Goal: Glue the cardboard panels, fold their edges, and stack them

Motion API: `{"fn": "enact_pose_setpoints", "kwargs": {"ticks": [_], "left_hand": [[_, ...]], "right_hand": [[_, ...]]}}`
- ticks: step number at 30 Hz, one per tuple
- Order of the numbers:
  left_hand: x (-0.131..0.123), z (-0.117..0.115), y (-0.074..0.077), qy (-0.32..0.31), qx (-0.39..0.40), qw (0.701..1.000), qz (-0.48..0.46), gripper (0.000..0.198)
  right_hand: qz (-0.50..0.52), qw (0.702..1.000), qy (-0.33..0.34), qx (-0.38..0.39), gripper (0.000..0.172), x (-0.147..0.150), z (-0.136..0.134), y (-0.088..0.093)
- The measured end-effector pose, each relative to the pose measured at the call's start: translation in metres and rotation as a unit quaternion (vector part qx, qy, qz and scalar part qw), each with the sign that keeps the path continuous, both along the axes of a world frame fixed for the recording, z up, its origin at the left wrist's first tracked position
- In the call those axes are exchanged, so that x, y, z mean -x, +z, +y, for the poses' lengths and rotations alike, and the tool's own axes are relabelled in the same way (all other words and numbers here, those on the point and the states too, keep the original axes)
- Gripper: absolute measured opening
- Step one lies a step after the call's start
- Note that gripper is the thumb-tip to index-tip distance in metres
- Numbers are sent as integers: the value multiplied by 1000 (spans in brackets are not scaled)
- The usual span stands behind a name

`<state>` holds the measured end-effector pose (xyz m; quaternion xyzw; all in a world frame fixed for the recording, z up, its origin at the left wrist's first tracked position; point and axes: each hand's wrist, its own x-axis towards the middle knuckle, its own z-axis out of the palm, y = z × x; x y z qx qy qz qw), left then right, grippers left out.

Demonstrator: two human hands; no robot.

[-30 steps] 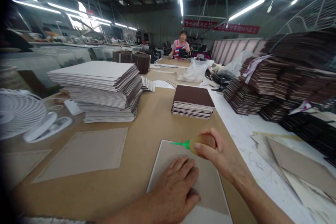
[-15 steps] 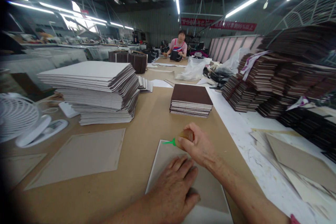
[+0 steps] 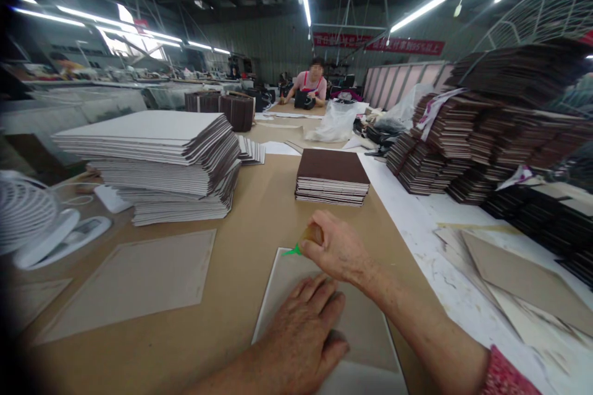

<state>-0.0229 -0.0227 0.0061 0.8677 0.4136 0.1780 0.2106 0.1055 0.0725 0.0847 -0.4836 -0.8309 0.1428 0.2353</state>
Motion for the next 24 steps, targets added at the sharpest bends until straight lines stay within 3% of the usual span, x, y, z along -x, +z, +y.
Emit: {"fn": "enact_pose_setpoints", "kwargs": {"ticks": [8,24], "left_hand": [[-1,2,2,-12,6,1000,21,57],[-1,3,0,-13,21,1000,17,58]], "right_hand": [[-53,998,29,-22,17,14,6,17],[-116,992,36,-41,11,15,11,27]]}}
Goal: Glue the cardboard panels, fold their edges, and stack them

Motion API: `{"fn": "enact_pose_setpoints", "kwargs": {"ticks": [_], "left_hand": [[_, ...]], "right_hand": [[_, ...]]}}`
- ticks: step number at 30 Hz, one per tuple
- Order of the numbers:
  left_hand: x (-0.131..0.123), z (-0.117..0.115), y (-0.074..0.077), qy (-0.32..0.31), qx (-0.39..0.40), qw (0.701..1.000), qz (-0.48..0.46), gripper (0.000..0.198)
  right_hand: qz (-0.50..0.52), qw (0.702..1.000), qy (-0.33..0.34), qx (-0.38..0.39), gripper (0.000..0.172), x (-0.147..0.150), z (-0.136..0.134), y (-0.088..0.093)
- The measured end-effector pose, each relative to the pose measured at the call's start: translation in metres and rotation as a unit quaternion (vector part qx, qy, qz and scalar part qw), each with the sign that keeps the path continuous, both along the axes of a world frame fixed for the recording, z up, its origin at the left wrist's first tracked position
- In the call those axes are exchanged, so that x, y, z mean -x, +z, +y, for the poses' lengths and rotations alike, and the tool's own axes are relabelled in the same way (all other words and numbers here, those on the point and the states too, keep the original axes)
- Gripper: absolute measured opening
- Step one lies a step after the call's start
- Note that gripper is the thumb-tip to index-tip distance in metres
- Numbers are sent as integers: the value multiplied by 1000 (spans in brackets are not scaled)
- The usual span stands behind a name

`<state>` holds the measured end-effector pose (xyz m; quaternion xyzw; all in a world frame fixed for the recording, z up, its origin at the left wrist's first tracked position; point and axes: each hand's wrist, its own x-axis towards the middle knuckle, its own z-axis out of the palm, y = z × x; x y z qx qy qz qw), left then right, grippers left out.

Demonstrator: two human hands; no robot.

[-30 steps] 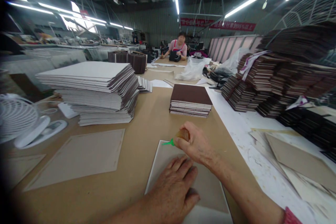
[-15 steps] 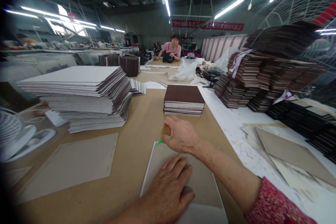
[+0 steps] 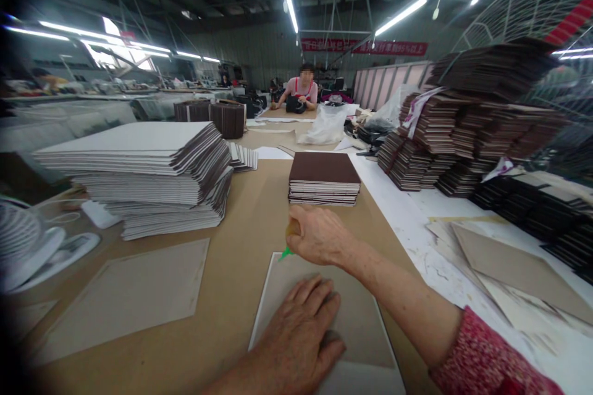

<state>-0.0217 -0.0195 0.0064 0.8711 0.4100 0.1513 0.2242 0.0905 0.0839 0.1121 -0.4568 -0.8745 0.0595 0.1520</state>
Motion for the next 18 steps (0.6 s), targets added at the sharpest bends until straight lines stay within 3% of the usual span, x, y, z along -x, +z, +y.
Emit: {"fn": "enact_pose_setpoints", "kwargs": {"ticks": [18], "left_hand": [[-2,0,-1,4,11,1000,15,59]], "right_hand": [[-9,1000,9,-25,11,3,1,-1]]}}
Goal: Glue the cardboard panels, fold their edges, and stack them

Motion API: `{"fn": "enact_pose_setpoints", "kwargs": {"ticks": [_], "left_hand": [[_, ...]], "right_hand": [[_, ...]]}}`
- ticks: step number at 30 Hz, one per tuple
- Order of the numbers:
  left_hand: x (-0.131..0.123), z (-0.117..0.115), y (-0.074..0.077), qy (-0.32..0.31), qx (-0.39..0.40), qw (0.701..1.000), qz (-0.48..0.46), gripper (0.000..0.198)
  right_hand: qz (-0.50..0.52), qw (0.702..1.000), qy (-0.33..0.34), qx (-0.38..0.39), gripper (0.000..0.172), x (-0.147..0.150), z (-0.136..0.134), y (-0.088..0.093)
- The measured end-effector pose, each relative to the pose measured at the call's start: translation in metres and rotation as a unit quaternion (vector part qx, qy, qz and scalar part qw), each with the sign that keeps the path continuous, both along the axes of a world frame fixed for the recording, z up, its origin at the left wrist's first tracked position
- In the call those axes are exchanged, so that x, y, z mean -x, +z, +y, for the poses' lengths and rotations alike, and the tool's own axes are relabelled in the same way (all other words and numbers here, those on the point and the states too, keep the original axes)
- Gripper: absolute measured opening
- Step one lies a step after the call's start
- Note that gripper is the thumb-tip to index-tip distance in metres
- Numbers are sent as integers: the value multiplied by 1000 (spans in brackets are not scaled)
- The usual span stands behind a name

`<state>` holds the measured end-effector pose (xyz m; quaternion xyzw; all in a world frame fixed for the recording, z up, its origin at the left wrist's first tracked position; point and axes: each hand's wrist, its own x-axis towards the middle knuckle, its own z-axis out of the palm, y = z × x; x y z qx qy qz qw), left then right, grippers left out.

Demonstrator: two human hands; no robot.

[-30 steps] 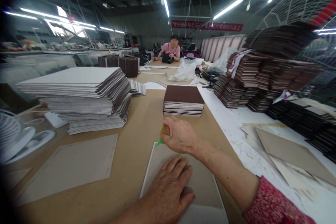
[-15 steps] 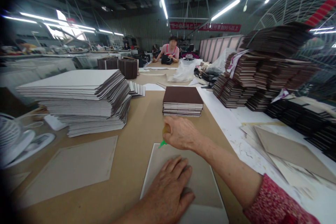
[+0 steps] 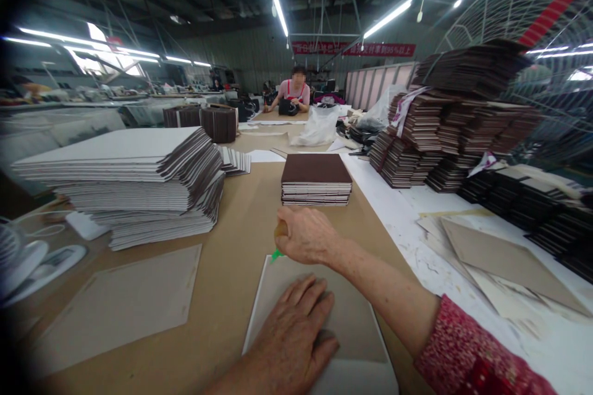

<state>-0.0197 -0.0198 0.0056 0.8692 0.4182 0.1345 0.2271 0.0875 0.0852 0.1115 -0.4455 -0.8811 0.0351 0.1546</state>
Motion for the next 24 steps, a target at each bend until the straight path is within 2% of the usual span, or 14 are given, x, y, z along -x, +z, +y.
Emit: {"fn": "enact_pose_setpoints", "kwargs": {"ticks": [14,24], "left_hand": [[0,1,1,2,4,1000,-4,61],[0,0,-2,2,10,1000,4,60]], "right_hand": [[-34,999,-24,4,10,-15,-2,7],[-45,997,-61,26,11,-39,-3,6]]}}
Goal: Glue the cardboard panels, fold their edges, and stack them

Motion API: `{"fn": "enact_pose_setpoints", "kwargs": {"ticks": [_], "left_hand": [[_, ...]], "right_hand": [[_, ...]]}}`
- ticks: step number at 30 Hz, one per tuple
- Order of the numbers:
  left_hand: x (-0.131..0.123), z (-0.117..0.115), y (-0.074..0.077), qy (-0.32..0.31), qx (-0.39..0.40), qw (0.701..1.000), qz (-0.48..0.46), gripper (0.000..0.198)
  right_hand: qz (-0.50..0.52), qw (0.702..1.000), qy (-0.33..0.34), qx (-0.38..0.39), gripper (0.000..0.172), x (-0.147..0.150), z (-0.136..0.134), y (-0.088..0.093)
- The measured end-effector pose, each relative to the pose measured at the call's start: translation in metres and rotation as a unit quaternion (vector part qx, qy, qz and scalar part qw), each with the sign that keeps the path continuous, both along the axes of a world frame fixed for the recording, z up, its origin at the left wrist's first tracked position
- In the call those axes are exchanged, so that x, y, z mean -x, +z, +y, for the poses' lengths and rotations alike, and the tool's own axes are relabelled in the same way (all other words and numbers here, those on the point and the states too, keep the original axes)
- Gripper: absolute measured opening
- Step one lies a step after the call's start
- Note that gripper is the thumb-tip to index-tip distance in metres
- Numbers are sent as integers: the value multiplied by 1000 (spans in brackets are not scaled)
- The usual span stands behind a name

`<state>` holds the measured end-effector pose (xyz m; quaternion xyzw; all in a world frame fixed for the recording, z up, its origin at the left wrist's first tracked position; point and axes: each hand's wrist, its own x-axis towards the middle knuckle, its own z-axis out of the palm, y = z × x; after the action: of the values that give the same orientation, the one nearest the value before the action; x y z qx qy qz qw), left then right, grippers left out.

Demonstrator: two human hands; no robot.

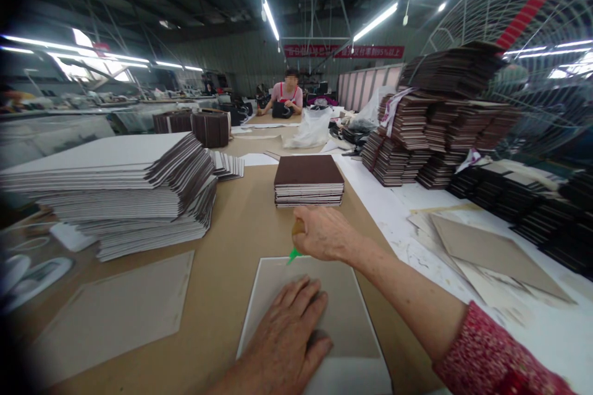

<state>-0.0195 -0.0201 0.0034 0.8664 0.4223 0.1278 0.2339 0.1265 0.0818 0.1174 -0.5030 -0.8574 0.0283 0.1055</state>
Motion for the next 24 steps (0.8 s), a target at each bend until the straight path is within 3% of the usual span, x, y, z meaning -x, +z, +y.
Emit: {"fn": "enact_pose_setpoints", "kwargs": {"ticks": [24], "left_hand": [[0,-2,-2,5,-22,1000,5,58]], "right_hand": [[57,987,-141,58,13,-91,-20,-1]]}}
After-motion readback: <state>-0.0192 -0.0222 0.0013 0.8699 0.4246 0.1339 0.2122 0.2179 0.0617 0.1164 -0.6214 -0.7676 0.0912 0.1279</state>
